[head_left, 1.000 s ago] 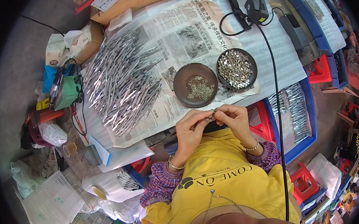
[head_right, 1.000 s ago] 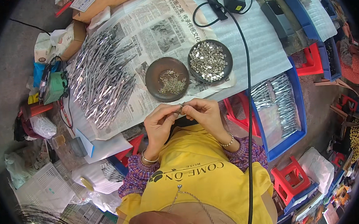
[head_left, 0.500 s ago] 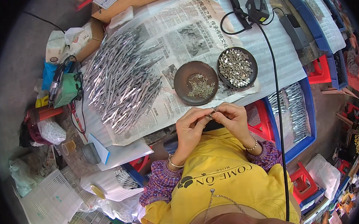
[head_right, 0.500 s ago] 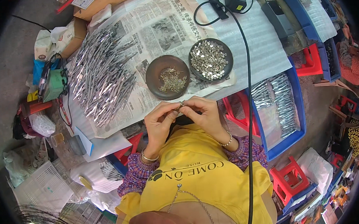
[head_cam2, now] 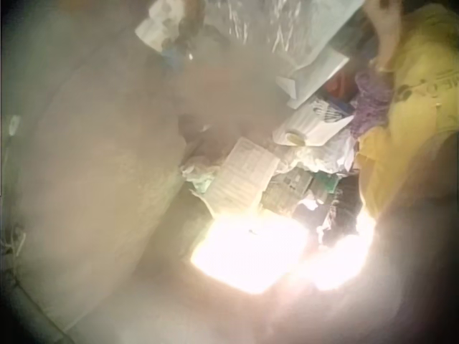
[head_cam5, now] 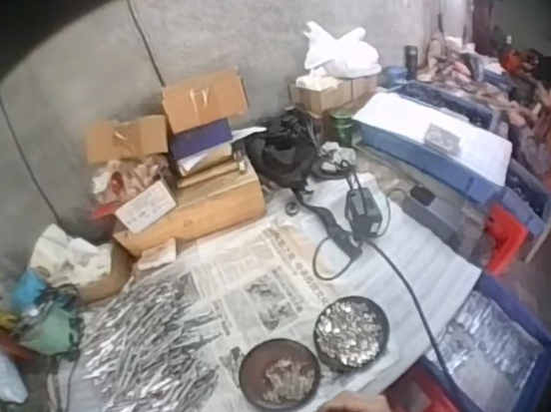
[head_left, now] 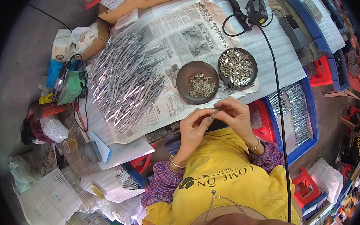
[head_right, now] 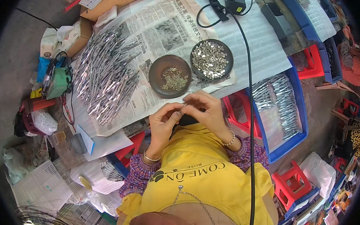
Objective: The person assembles small metal components by picking up parts from bowls on the table and fitting them together by hand.
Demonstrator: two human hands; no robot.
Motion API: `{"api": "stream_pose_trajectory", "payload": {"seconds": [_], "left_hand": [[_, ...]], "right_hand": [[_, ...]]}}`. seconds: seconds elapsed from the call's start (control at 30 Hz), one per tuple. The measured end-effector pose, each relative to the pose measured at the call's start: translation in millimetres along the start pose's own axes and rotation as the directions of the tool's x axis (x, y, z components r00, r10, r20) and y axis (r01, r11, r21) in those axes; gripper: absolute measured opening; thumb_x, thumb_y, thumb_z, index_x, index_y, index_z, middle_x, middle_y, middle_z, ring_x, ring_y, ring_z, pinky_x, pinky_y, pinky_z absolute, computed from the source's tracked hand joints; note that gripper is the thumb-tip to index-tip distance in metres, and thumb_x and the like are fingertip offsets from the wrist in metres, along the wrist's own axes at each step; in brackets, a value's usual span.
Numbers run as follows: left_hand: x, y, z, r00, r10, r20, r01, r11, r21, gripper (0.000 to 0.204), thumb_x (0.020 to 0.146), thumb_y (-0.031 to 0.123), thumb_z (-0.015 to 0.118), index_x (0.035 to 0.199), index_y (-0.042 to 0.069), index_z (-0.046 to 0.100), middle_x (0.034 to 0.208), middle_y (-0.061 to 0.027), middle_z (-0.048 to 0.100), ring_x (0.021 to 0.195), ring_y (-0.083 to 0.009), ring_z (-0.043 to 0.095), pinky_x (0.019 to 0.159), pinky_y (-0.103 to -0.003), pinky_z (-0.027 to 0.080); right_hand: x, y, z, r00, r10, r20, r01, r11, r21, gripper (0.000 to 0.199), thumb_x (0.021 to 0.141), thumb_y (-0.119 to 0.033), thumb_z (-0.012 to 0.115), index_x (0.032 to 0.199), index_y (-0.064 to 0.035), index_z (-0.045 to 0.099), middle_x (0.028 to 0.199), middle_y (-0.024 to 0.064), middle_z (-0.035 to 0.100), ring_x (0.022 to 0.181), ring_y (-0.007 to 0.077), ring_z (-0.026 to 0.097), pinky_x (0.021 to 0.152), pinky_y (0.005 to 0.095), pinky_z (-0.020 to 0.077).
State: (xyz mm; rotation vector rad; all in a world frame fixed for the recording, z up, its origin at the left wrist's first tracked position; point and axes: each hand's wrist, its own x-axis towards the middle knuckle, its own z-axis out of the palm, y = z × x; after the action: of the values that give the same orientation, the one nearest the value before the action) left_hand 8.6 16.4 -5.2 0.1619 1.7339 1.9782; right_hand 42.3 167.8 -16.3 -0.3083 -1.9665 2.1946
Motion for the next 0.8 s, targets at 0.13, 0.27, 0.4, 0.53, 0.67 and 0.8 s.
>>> {"api": "stream_pose_trajectory", "payload": {"seconds": [0.13, 0.27, 0.4, 0.53, 0.67, 0.8], "left_hand": [[-4, -1, 0, 1.000, -0.010, -0.023, 0.010, 1.000, 0.004, 0.018, 0.083, -0.002, 0.059, 0.100, -0.001, 0.064, 0.083, -0.0002, 0.057, 0.067, -0.0042, 0.048, 0.057, -0.017, 0.038], [-9, -4, 3, 0.999, 0.042, -0.020, -0.041, 0.999, 0.032, 0.019, 0.082, -0.003, 0.059, 0.100, -0.001, 0.065, 0.083, -0.0004, 0.058, 0.068, -0.0039, 0.048, 0.057, -0.017, 0.038], [-16, 3, 10, 0.999, 0.047, -0.012, -0.046, 0.998, 0.037, 0.020, 0.082, -0.004, 0.059, 0.100, 0.000, 0.065, 0.084, -0.0008, 0.058, 0.069, -0.0040, 0.049, 0.058, -0.017, 0.038], [-26, -2, 7, 0.998, 0.064, -0.008, -0.064, 0.997, 0.035, 0.020, 0.082, -0.005, 0.058, 0.100, -0.001, 0.065, 0.088, -0.0014, 0.060, 0.071, -0.0041, 0.050, 0.059, -0.016, 0.038], [-38, -7, 8, 0.998, 0.050, -0.046, -0.051, 0.998, -0.020, 0.018, 0.083, -0.004, 0.058, 0.100, -0.001, 0.064, 0.089, 0.0000, 0.060, 0.071, -0.0036, 0.050, 0.059, -0.016, 0.038], [-45, -5, 4, 0.996, 0.020, -0.086, -0.030, 0.994, -0.110, 0.017, 0.084, -0.003, 0.058, 0.100, 0.000, 0.063, 0.084, 0.0018, 0.059, 0.068, -0.0029, 0.049, 0.058, -0.016, 0.038]], "right_hand": [[-3, 3, -6, 0.985, 0.170, -0.041, -0.162, 0.977, 0.139, 0.013, 0.080, -0.001, 0.064, 0.093, 0.0023, 0.063, 0.083, 0.0028, 0.061, 0.071, 0.0068, 0.059, 0.059, 0.0191, 0.0471], [-8, -2, -9, 0.998, 0.052, 0.022, -0.054, 0.996, 0.077, 0.014, 0.081, -0.002, 0.064, 0.095, 0.0021, 0.062, 0.084, 0.0026, 0.061, 0.069, 0.0065, 0.058, 0.060, 0.0184, 0.0460], [-17, 4, -7, 0.993, 0.082, 0.083, -0.093, 0.986, 0.136, 0.016, 0.084, -0.008, 0.063, 0.096, 0.0017, 0.063, 0.084, 0.0024, 0.062, 0.068, 0.0058, 0.057, 0.060, 0.0175, 0.0453], [-25, 6, -13, 0.990, 0.128, 0.058, -0.136, 0.976, 0.169, 0.019, 0.087, -0.014, 0.060, 0.097, 0.0015, 0.063, 0.082, 0.0025, 0.062, 0.067, 0.0053, 0.056, 0.060, 0.0180, 0.0452], [-34, 1, -11, 0.987, 0.127, 0.094, -0.143, 0.971, 0.193, 0.023, 0.090, -0.018, 0.056, 0.098, 0.0025, 0.063, 0.080, 0.0041, 0.062, 0.067, 0.0066, 0.056, 0.060, 0.0193, 0.0450], [-37, -6, -8, 0.989, 0.134, 0.064, -0.146, 0.959, 0.244, 0.024, 0.091, -0.018, 0.054, 0.097, 0.0036, 0.062, 0.082, 0.0065, 0.063, 0.069, 0.0086, 0.057, 0.062, 0.0207, 0.0452]]}}
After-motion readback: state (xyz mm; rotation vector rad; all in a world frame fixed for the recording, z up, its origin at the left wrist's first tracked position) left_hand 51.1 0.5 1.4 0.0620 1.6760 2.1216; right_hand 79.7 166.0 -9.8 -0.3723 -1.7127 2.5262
